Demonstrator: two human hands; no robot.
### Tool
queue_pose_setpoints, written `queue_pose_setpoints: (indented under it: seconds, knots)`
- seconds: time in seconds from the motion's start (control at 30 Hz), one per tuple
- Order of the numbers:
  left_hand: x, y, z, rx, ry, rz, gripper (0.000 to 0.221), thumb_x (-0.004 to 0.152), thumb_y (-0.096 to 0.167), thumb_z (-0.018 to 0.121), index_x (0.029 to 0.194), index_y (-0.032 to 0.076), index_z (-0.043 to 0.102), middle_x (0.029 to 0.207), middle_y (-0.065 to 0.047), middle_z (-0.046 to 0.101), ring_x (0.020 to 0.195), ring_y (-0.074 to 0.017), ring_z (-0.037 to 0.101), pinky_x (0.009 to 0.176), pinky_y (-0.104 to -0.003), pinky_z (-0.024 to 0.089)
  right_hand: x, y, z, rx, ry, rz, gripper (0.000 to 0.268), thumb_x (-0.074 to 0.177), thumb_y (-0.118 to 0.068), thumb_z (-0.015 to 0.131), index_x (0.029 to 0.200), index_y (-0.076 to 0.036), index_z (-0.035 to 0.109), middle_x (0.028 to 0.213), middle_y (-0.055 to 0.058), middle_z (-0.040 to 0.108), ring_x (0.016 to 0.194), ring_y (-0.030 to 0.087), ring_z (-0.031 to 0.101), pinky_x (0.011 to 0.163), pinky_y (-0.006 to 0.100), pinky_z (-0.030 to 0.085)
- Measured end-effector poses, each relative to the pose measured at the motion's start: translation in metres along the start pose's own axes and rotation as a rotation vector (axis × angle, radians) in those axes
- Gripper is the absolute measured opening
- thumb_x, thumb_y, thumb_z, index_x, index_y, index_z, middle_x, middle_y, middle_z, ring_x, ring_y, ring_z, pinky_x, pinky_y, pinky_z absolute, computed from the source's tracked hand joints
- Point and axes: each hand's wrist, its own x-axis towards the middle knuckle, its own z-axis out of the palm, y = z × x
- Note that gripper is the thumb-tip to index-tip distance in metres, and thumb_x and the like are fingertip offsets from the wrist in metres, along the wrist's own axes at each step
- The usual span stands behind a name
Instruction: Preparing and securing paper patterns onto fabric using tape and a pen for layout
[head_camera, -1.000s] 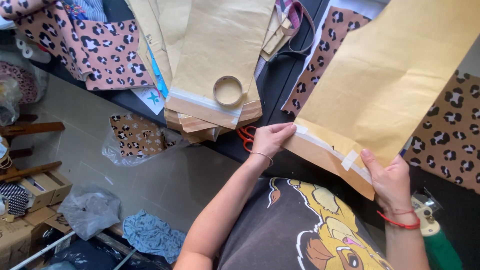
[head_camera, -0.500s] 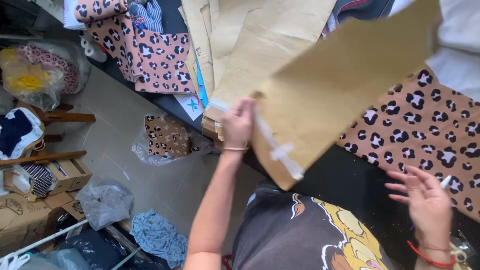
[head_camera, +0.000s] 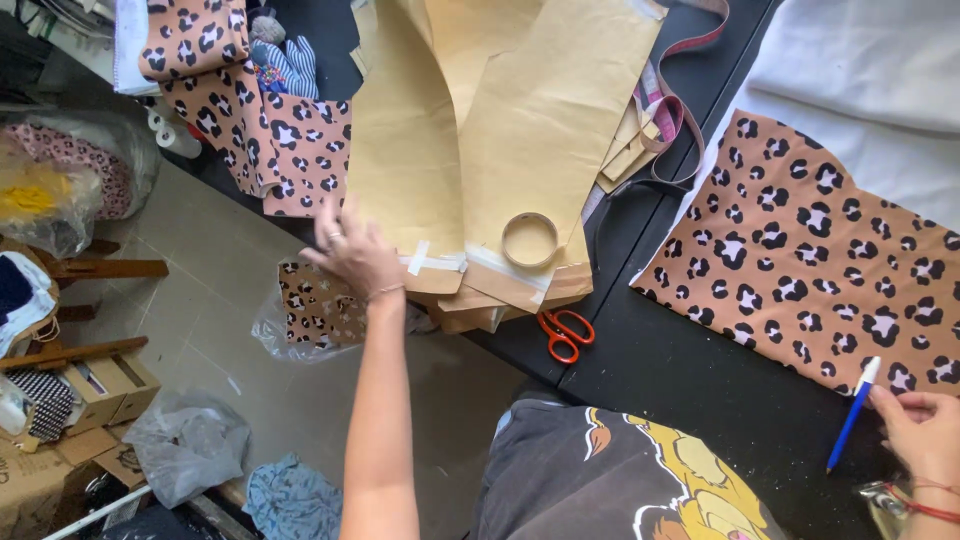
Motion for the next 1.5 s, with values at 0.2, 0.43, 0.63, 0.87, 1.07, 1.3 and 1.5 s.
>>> queue_pose_setpoints:
  seconds: [0.2,0.43,0.63,0.87,1.07,1.3,1.5]
  knots:
    - [-0.055,0.069,-0.010,-0.407,-0.330,0.517,0.010,0.079,0.012,0.059,0.088,0.011,0.061,0.096,-0.004,0.062,0.075,-0.0169,0.058,0.057,-0.024,0.050,-0.031,-0.086,-0.017,0.048,-0.100,0.118,0.034,0.106,-0.022,0.053,0.106,0.012,0.048,0.080,0.027,0.059,0.058,0.030,0.058,0.049,0.037,0.049]
    - [-0.106,0.088,0.006,-0.084,-0.741,0.858,0.112,0.046,0.048,0.084,0.135,0.023,0.020,0.141,-0.015,0.015,0.128,-0.0342,0.021,0.096,-0.056,0.026,-0.047,-0.111,-0.019,0.013,-0.134,0.101,0.029,0.089,-0.025,0.065,0.094,0.003,0.057,0.077,0.013,0.062,0.057,0.024,0.061,0.057,0.031,0.045]
    - [-0.091,0.084,-0.018,-0.397,-0.702,0.791,0.068,0.069,0.003,0.060,0.129,0.025,0.036,0.141,-0.024,0.006,0.124,-0.0566,0.015,0.069,-0.054,0.047,-0.069,-0.145,-0.042,0.488,-0.076,0.079,0.018,0.098,-0.009,0.046,0.110,0.005,0.045,0.080,0.018,0.057,0.064,0.023,0.055,0.057,0.033,0.048]
    - [-0.058,0.114,-0.074,-0.016,-0.870,0.670,0.046,0.066,-0.001,0.060,0.104,0.023,0.052,0.141,-0.018,0.007,0.059,-0.0386,0.058,0.036,-0.045,0.043,-0.080,-0.181,-0.064,0.490,-0.163,0.109,0.020,0.094,-0.010,0.041,0.108,0.004,0.046,0.083,0.017,0.055,0.070,0.024,0.056,0.065,0.033,0.049]
    - [-0.040,0.118,-0.073,-0.119,-1.023,0.535,0.081,0.052,-0.007,0.074,0.121,0.025,0.048,0.142,-0.022,-0.002,0.100,-0.0460,0.049,0.087,-0.048,0.043,-0.078,-0.164,-0.060,0.765,-0.066,-0.037,0.026,0.089,-0.008,0.052,0.110,0.007,0.046,0.076,0.019,0.053,0.062,0.019,0.055,0.059,0.034,0.053]
    - [-0.022,0.139,-0.092,0.022,-1.074,0.537,0.085,0.058,-0.006,0.070,0.124,0.038,0.041,0.144,-0.018,0.005,0.102,-0.0422,0.049,0.088,-0.048,0.041,-0.088,-0.159,-0.058,0.827,-0.121,0.052,0.027,0.083,-0.009,0.057,0.105,0.005,0.051,0.070,0.017,0.054,0.057,0.017,0.055,0.056,0.034,0.055]
    - [-0.004,0.186,-0.153,-0.646,-0.973,0.296,0.067,0.062,-0.019,0.052,0.119,0.017,0.049,0.135,-0.027,0.024,0.102,-0.0364,0.049,0.082,-0.042,0.043,-0.089,-0.168,-0.057,0.768,-0.217,0.027,0.022,0.079,-0.005,0.057,0.100,0.001,0.056,0.067,0.013,0.052,0.057,0.015,0.051,0.053,0.031,0.054]
